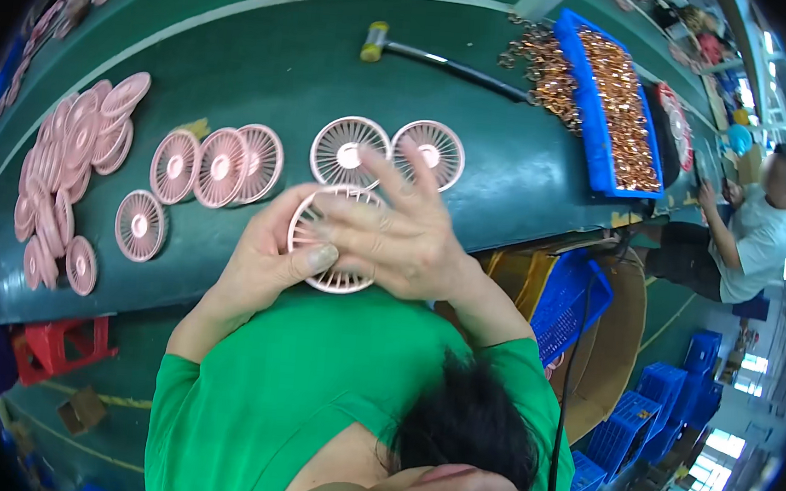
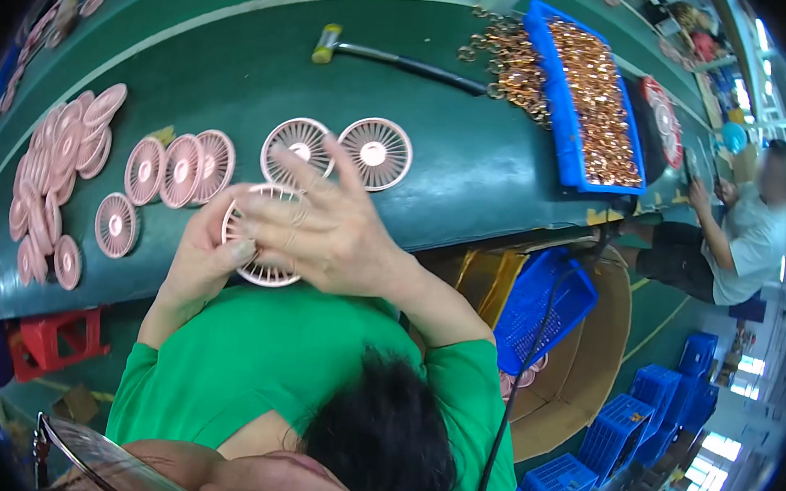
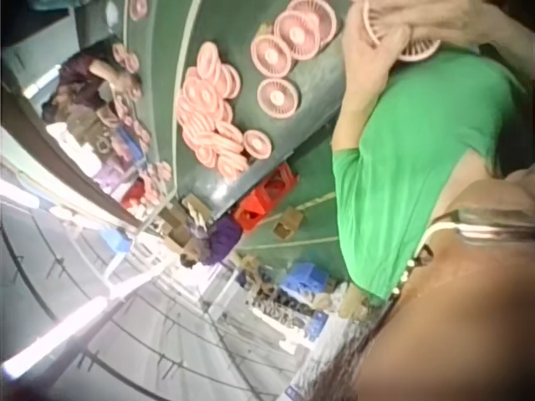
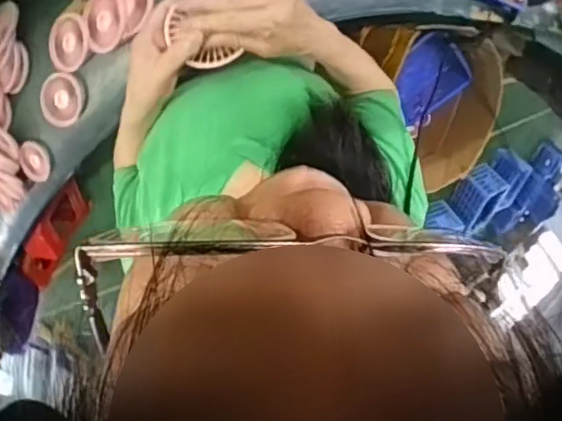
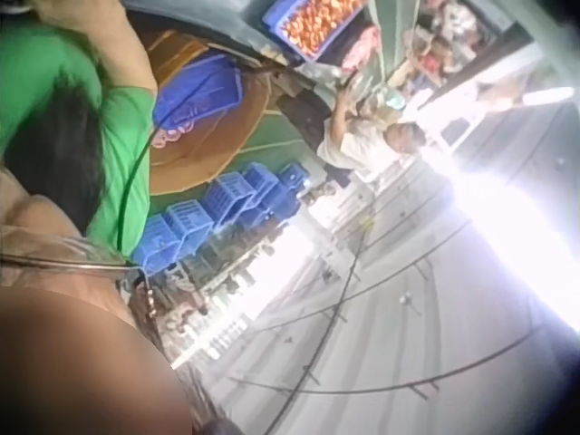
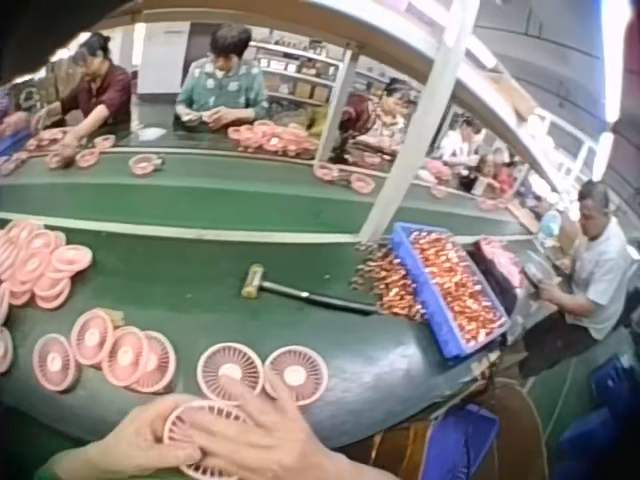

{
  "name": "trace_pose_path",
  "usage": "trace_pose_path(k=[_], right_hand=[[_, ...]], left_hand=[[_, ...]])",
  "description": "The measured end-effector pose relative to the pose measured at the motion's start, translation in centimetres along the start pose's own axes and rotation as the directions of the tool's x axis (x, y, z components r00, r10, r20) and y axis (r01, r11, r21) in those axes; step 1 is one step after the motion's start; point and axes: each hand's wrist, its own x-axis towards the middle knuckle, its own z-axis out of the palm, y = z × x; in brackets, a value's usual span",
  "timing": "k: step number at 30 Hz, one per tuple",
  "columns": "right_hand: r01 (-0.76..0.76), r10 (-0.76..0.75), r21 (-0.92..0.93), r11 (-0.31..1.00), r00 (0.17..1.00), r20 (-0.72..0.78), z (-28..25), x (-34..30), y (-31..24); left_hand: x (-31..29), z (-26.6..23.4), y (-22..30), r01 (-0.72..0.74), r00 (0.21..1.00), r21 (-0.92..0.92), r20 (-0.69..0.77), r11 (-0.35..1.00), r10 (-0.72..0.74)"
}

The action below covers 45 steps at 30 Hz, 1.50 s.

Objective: The person assembles decorative rings onto pink fan covers by hand, using a hammer to secure the rings in place.

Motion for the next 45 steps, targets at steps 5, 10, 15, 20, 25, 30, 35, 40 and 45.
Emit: trace_pose_path(k=[5, 10, 15, 20, 25, 30, 35, 40, 45], right_hand=[[-0.217, 0.023, 0.820, 0.530, 0.970, 0.241, -2.9, 0.2, 4.3], [-0.347, 0.305, -0.562, 0.751, 0.937, -0.171, -4.6, 1.7, 16.4], [-0.339, 0.433, -0.614, 0.713, 0.901, 0.006, -4.0, -0.2, 18.9], [-0.636, 0.533, -0.353, 0.686, 0.770, -0.351, -8.2, -4.3, 13.0], [-0.879, 0.869, 0.186, 0.440, 0.364, -0.334, -12.2, -11.1, 5.8], [-0.816, 0.892, 0.404, 0.413, 0.273, -0.359, -12.5, -13.8, 1.7], [-0.821, 0.822, 0.270, 0.502, 0.357, -0.444, -13.4, -12.5, -1.9], [-0.917, 0.891, -0.067, 0.394, 0.399, -0.215, -11.1, -15.1, 0.7], [-0.806, 0.798, 0.219, 0.550, 0.430, -0.422, -12.3, -12.6, -0.6]], left_hand=[[1.5, 1.0, -0.7, -0.154, 0.987, 0.388, 0.030, 0.909, 0.155], [4.3, 4.2, -1.4, -0.342, 0.938, 0.757, 0.311, 0.557, 0.153], [7.9, 7.7, -3.6, -0.627, 0.779, 0.759, 0.615, 0.178, 0.123], [13.0, 8.9, -5.8, -0.837, 0.442, 0.482, 0.874, -0.257, 0.201], [20.9, 9.4, -7.7, -0.794, 0.589, 0.593, 0.805, -0.134, 0.076], [23.4, 8.6, -8.7, -0.670, 0.743, 0.742, 0.668, 0.029, 0.048], [24.4, 8.5, -7.9, -0.577, 0.809, 0.788, 0.587, 0.214, 0.020], [25.1, 9.1, -8.0, -0.465, 0.865, 0.826, 0.501, 0.319, -0.038], [24.5, 8.4, -7.8, -0.449, 0.878, 0.829, 0.478, 0.332, -0.005]])
